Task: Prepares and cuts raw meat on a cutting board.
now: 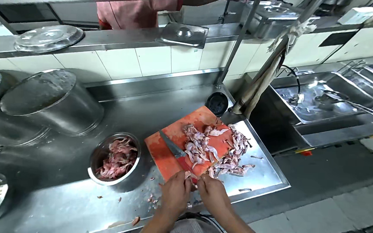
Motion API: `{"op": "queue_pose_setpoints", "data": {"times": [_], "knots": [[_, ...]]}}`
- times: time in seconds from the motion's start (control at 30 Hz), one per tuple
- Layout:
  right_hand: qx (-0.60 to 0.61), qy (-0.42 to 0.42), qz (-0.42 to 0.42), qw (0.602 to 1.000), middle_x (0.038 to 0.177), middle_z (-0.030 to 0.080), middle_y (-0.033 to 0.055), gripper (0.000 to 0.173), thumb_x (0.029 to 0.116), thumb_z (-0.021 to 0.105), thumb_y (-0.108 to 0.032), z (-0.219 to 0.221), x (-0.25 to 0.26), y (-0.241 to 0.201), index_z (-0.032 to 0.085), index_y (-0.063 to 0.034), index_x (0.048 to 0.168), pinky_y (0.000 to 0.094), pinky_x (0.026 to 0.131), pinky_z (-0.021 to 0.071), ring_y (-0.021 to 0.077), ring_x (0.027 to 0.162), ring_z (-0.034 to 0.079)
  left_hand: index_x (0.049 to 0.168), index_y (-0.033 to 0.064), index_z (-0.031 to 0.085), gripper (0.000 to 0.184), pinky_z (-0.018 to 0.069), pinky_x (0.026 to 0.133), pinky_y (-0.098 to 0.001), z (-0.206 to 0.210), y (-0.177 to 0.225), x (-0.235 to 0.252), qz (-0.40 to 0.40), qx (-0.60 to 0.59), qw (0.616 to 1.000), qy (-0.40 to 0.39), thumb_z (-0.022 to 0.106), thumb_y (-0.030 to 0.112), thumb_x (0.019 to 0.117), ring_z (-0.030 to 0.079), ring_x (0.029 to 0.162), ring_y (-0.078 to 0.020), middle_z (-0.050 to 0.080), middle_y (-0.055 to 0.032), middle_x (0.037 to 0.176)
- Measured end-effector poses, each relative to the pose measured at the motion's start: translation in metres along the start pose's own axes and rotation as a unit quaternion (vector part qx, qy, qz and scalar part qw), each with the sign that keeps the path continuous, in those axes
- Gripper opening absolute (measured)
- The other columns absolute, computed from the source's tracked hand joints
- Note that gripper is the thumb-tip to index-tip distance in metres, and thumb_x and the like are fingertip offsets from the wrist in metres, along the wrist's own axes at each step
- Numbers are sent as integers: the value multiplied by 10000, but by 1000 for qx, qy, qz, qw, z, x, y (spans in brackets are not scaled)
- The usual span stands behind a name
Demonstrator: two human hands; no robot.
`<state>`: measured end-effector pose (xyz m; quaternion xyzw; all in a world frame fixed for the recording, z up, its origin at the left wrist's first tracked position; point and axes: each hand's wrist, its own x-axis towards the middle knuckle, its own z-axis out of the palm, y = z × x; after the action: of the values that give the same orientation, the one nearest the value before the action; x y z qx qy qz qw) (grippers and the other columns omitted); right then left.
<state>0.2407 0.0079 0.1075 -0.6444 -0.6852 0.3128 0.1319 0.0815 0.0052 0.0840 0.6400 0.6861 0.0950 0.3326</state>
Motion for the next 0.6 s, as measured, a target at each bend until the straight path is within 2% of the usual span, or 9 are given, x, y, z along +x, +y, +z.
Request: {"op": "queue_pose_setpoints", "data": {"times": [0.07, 0.17, 0.27, 0.33, 0.4, 0.5, 0.57, 0.6], "knots": [[38, -17, 19, 999, 716, 631, 102, 369, 1040, 422, -275, 5, -4, 2, 666, -41, 892, 466, 678, 541, 262, 708, 666, 1167, 106, 675, 426, 573, 879, -510, 0, 0, 1, 4, 18, 1000, -15, 397, 406, 1052, 712, 1036, -284, 724, -108, 1073], [101, -52, 47, 992, 741, 619, 93, 371, 1047, 414, -276, 11, -6, 11, 667, -39, 913, 457, 703, 531, 242, 722, 643, 1168, 87, 661, 438, 553, 933, -508, 1, 0, 4, 17, 30, 998, -46, 381, 404, 1059, 686, 1100, -304, 709, -130, 1098], [141, -92, 65, 984, 731, 605, 73, 367, 1042, 427, -293, 9, -3, 20, 655, -58, 877, 458, 685, 518, 224, 701, 623, 1147, 82, 673, 440, 545, 929, -540, 3, 5, 4, 11, 45, 997, -61, 393, 406, 1048, 692, 1091, -318, 721, -138, 1080], [107, -132, 56, 984, 771, 623, 97, 380, 1049, 422, -305, -1, -1, 22, 667, -48, 913, 483, 725, 516, 252, 754, 638, 1105, 92, 692, 432, 552, 902, -539, 5, 6, 3, 14, 64, 996, -58, 413, 414, 1033, 704, 1064, -312, 732, -127, 1048], [24, -130, 13, 991, 814, 652, 129, 405, 1063, 403, -325, -17, 2, 23, 670, -44, 946, 503, 764, 531, 290, 816, 670, 1085, 94, 702, 437, 554, 890, -552, 5, 9, 3, 39, 85, 993, -75, 412, 416, 1032, 709, 1054, -321, 738, -127, 1031], [-77, -124, -42, 988, 867, 682, 153, 432, 1073, 375, -354, -48, 19, 24, 658, -45, 966, 539, 791, 545, 332, 883, 699, 990, 69, 690, 414, 565, 786, -579, -3, 14, -1, 155, 61, 981, -103, 415, 376, 1029, 726, 910, -338, 723, -144, 892], [-10, -143, -102, 984, 773, 617, 129, 416, 1075, 387, -337, -59, 32, 33, 629, -46, 902, 497, 721, 523, 292, 768, 648, 889, 64, 653, 349, 554, 685, -515, -9, 18, -2, 238, -51, 965, -99, 448, 311, 1025, 688, 750, -273, 665, -104, 760], [87, -163, -111, 977, 716, 559, 77, 395, 1079, 402, -324, -60, 38, 39, 617, -64, 874, 427, 654, 485, 223, 680, 582, 887, 63, 659, 317, 559, 655, -449, -12, 20, 0, 267, -147, 947, -106, 459, 263, 1033, 669, 696, -205, 657, -66, 738]]}}
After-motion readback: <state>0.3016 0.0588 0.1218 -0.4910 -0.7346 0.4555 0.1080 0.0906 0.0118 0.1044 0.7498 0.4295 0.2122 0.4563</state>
